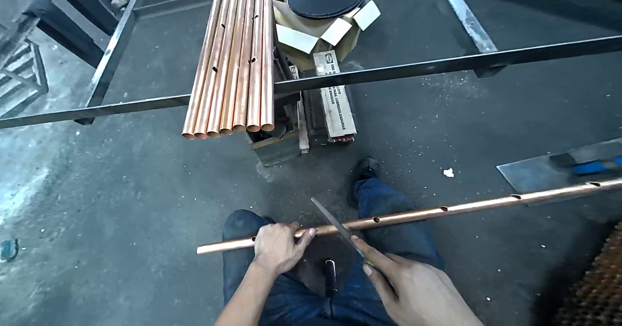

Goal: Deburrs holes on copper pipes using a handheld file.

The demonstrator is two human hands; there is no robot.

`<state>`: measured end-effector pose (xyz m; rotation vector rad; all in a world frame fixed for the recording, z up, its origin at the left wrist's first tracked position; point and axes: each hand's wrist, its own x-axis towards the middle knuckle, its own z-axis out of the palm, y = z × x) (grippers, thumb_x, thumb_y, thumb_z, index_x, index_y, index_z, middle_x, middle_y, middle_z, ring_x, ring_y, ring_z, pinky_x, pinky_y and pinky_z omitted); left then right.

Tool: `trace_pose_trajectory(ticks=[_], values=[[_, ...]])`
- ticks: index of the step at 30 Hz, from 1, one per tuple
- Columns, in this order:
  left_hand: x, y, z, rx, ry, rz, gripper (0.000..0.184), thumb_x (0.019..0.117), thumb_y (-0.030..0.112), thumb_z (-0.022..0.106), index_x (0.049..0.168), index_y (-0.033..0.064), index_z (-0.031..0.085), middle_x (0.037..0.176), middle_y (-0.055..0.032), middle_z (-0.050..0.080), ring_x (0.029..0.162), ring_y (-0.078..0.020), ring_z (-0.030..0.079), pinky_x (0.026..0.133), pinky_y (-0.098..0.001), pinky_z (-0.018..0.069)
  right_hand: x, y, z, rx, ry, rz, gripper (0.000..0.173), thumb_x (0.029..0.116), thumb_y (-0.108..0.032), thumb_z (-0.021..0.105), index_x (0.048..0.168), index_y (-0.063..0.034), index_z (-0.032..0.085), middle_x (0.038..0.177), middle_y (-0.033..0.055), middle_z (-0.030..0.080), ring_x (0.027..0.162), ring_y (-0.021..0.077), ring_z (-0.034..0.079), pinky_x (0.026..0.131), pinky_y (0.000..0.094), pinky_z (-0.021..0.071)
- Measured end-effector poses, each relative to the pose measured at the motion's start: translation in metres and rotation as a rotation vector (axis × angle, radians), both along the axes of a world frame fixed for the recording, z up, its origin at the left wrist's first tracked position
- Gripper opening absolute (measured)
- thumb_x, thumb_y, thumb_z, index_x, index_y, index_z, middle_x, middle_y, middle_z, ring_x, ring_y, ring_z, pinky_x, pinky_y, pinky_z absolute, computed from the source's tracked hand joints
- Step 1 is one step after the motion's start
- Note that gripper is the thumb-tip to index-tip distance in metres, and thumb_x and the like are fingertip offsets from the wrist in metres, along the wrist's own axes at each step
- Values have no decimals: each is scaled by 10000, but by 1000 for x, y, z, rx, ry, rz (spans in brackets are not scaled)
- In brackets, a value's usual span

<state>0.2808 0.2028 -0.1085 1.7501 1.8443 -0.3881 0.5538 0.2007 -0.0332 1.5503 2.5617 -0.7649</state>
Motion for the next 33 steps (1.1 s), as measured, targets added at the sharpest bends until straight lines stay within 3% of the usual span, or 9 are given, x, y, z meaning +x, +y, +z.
trace_pose_trajectory(ticks=[3,6,12,18,21,22,26,29,33], values=[[-2,11,6,-119,13,-33,789,921,852,351,1116,178,711,1010,-89,749,1009,-295,721,899,-555,558,-2,-4,-3,-25,-18,39,482,1047,-382,472,1525,-348,525,875,89,738,675,301,703,556,513,552],[6,21,8,-199,80,35,417,919,513,563,987,133,719,1014,-106,748,1015,-321,722,851,-583,565,-4,-9,7,-71,-56,95,473,1054,-370,473,1523,-342,529,896,118,733,701,321,708,575,520,558],[6,30,12,-279,68,79,378,896,460,592,984,115,718,1064,-123,740,1050,-337,714,848,-607,570,-2,-30,21,-117,-121,197,468,1091,-330,404,1545,-279,503,951,167,726,769,362,720,608,518,568],[7,24,8,-233,92,85,374,928,438,568,1013,107,718,1075,-125,743,1062,-337,713,861,-586,566,-48,3,-20,-63,-155,166,497,1047,-340,449,1540,-321,503,836,119,719,709,341,713,596,528,570],[13,18,4,-180,88,81,350,958,407,561,1054,113,725,1085,-131,750,1061,-350,715,865,-593,563,-89,53,-20,-284,-330,178,509,1083,-356,364,1590,-327,401,1076,161,733,1035,388,704,876,599,554],[12,16,4,-169,88,74,342,959,398,557,1055,115,724,1082,-131,751,1056,-352,716,863,-593,562,-92,56,-17,-282,-323,188,505,1084,-363,358,1586,-334,407,1091,153,733,1044,382,703,883,599,551],[8,17,6,-191,55,105,331,947,394,563,1068,130,722,1091,-119,753,1059,-342,718,868,-594,562,-44,12,10,-50,-138,178,487,1039,-331,480,1523,-305,535,877,144,731,690,355,707,573,545,560],[5,19,6,-210,54,100,339,930,408,570,1037,127,726,1073,-112,752,1045,-331,720,856,-581,566,-26,-13,24,-165,-181,198,490,1080,-336,421,1564,-284,476,937,181,726,709,380,706,593,554,561],[3,18,2,-212,51,120,357,943,421,563,1060,125,725,1086,-119,750,1053,-342,717,857,-589,564,-65,13,-20,-91,-190,193,500,1046,-331,443,1541,-305,504,838,131,723,724,349,717,611,540,572]])
